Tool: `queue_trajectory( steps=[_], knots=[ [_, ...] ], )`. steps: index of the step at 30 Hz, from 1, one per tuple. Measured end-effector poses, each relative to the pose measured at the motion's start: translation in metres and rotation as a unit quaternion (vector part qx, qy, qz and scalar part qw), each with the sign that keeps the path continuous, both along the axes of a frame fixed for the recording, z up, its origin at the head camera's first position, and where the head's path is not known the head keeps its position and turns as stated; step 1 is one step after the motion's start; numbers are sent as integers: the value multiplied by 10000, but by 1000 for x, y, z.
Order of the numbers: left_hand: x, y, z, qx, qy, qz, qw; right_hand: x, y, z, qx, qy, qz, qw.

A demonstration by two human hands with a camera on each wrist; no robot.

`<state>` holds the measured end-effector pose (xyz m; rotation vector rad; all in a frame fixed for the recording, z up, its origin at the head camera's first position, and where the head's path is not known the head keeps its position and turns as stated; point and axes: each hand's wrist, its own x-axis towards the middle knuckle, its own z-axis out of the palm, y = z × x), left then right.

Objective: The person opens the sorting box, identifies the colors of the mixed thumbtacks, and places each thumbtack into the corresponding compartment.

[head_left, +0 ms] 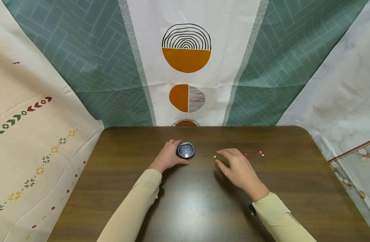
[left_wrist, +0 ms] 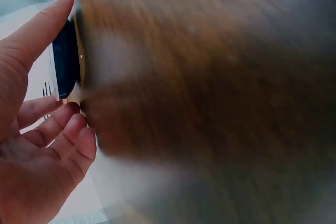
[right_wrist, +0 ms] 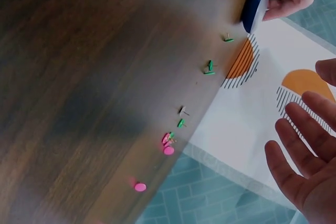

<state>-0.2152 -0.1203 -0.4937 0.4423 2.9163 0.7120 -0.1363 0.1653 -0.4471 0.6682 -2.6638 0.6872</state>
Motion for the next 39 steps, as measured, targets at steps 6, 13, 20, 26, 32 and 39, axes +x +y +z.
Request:
queue_trajectory(
  steps=[6,13,20,26,32,39],
  knots=[
    [-7,2,-4,357,-34,-157,9992,-1,-1,-2,20,-2,20,10000],
    [-9,3,-6,538,-45,-302,9981,-3,-3,-5,0,8,76,10000],
    [-8,4,-7,561,-236,-397,9974,-5,-6,-8,70,47,203,9998],
    [-9,5,-7,573,-267,-466,9969,-9,-9,-9,209,-167,117,9996],
    [-9,4,-7,609,-318,-459,9966,-19,-20,-9,268,-449,108,9986],
    [-9,3,-4,826,-480,-412,9946,-39,-39,-6,259,-765,319,9962]
  ],
)
